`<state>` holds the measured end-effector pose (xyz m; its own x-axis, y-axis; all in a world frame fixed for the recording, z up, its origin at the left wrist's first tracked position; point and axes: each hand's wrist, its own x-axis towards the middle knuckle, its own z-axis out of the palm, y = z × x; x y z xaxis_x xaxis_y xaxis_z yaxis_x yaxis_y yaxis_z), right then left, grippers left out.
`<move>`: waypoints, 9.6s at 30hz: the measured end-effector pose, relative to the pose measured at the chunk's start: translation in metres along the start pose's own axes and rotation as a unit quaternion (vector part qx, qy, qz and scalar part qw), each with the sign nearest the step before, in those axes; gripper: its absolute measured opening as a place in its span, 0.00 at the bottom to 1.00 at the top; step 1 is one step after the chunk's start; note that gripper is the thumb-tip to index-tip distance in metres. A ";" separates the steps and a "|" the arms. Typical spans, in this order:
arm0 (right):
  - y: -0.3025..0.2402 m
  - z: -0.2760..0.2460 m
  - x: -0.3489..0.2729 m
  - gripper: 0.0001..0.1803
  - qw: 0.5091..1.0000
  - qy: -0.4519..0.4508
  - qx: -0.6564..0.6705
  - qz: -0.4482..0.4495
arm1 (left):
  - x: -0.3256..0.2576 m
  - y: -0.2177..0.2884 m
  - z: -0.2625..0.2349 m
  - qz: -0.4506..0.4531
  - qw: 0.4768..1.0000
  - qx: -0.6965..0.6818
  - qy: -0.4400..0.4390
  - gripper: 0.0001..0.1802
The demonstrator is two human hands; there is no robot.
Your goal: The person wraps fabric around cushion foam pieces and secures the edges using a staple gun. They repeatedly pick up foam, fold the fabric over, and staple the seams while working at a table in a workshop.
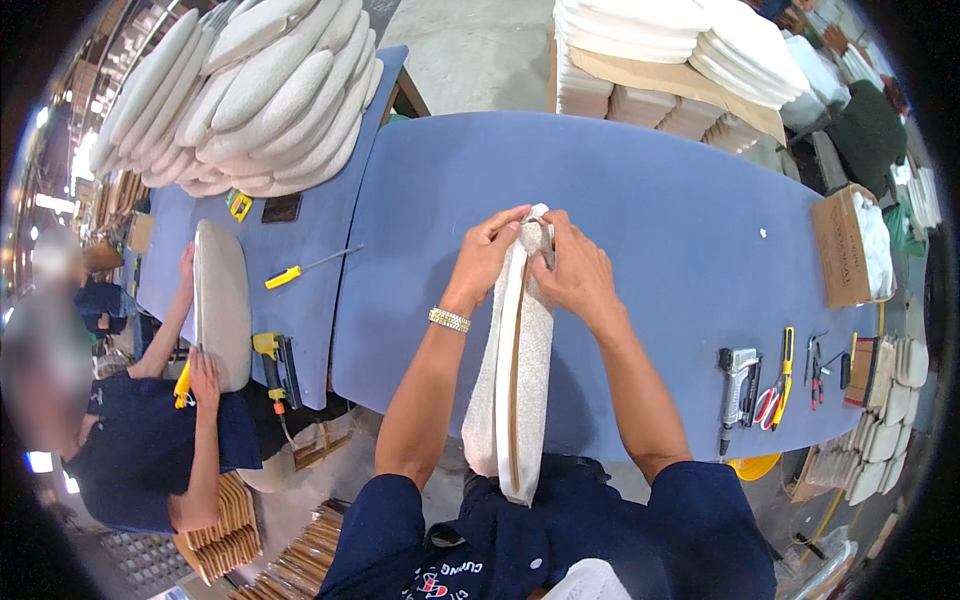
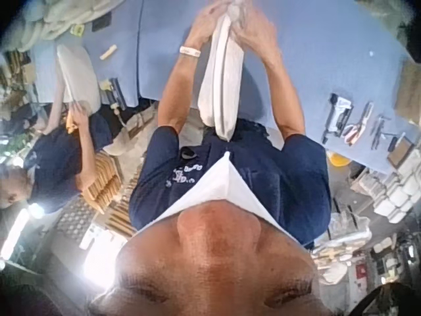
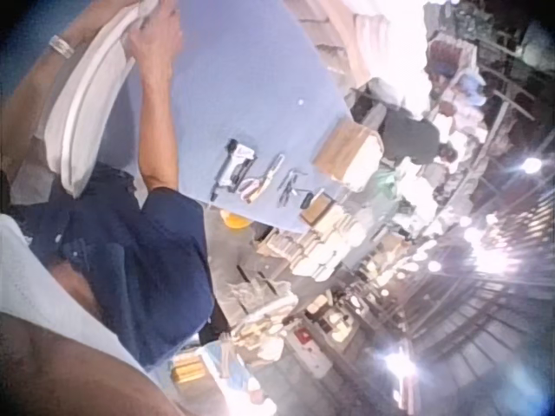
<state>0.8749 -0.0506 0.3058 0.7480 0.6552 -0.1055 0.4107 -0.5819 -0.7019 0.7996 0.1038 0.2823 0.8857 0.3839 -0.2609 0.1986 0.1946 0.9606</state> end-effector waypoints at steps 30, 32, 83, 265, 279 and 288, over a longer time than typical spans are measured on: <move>0.042 -0.011 0.004 0.12 0.982 0.098 0.139 -0.076 | 0.053 0.046 0.010 -0.049 0.969 0.204 -0.128 0.13; 0.055 -0.008 0.010 0.11 0.973 0.092 0.185 -0.103 | 0.053 0.040 0.010 -0.033 0.969 0.201 -0.137 0.13; 0.043 0.009 0.018 0.14 0.942 0.040 0.332 0.016 | 0.038 -0.021 0.036 0.178 0.982 0.035 0.046 0.12; -0.051 -0.102 0.013 0.28 0.865 0.182 0.429 -0.185 | -0.171 0.135 0.057 0.356 0.848 0.391 0.033 0.38; -0.119 -0.058 -0.012 0.15 0.864 0.318 0.144 -0.364 | -0.159 0.118 0.003 0.406 0.846 0.343 0.035 0.39; -0.124 -0.078 0.044 0.31 0.910 0.112 0.360 -0.171 | -0.150 0.123 -0.029 0.406 0.847 0.341 -0.037 0.39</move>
<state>0.8972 0.0132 0.4430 0.7612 0.5769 0.2962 0.2518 0.1581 -0.9548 0.6792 0.0968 0.4371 0.8654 0.0794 0.4948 -0.3145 -0.6826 0.6597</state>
